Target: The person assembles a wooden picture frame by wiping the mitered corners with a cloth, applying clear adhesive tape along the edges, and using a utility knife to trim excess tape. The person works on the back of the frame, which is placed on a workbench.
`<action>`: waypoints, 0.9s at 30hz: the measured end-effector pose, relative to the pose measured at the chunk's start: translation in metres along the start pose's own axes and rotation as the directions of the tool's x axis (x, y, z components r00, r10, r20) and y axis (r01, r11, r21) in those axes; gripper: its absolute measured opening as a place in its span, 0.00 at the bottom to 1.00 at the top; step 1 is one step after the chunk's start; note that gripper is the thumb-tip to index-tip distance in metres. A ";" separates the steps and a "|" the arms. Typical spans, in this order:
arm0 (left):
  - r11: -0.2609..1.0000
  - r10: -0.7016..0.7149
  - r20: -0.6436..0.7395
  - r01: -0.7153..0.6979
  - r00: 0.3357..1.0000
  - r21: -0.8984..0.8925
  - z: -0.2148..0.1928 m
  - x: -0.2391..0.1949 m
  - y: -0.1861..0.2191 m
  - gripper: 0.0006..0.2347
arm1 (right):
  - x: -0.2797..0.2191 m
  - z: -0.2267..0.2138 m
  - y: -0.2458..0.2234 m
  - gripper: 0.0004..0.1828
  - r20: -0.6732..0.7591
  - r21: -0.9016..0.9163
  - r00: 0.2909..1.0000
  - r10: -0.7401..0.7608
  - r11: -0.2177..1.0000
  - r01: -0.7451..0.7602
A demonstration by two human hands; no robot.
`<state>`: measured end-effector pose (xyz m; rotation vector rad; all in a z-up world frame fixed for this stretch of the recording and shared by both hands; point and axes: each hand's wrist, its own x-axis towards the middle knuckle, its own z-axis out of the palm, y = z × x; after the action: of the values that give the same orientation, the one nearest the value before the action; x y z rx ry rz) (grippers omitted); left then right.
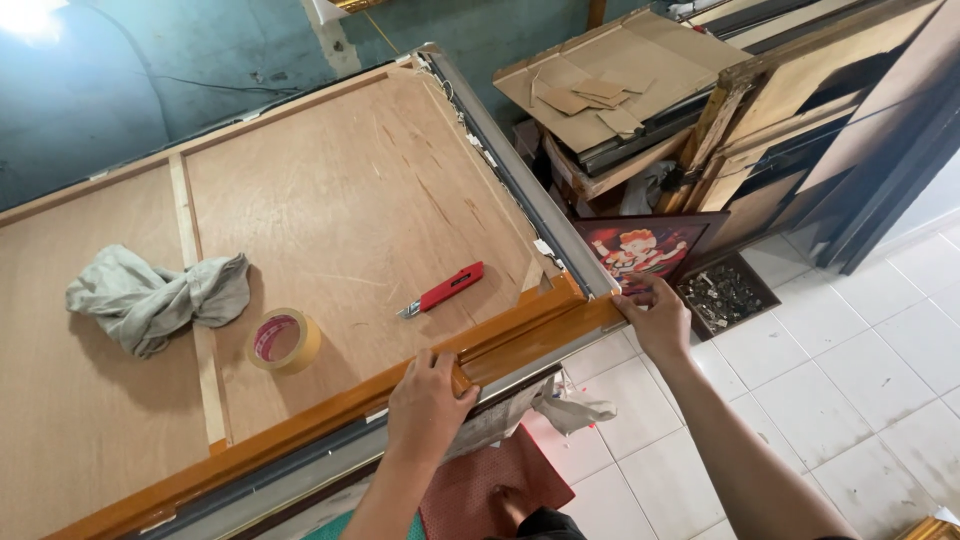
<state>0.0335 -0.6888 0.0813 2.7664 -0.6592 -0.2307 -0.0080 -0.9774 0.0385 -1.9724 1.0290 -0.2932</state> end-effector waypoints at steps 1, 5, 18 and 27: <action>1.000 0.001 0.000 -0.001 1.000 0.000 -0.001 0.001 0.000 0.20 | 0.000 0.001 0.000 0.21 -0.001 0.000 1.000 0.000 1.000 0.000; 1.000 -0.013 0.009 0.013 1.000 0.004 0.002 0.000 0.002 0.19 | -0.001 0.001 0.004 0.24 -0.031 0.086 0.999 0.026 0.996 -0.024; 1.000 0.003 -0.032 -0.002 0.999 0.012 0.005 0.002 0.000 0.19 | 0.022 0.004 -0.001 0.22 0.270 0.180 0.889 0.369 0.888 -0.423; 1.000 -0.011 -0.013 0.011 1.000 -0.012 0.005 0.002 -0.001 0.20 | 0.019 -0.019 0.037 0.14 0.320 0.216 0.883 0.344 0.881 -0.422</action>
<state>0.0344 -0.6903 0.0766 2.7584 -0.6369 -0.2184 -0.0269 -1.0129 0.0174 -1.4620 1.1052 0.0552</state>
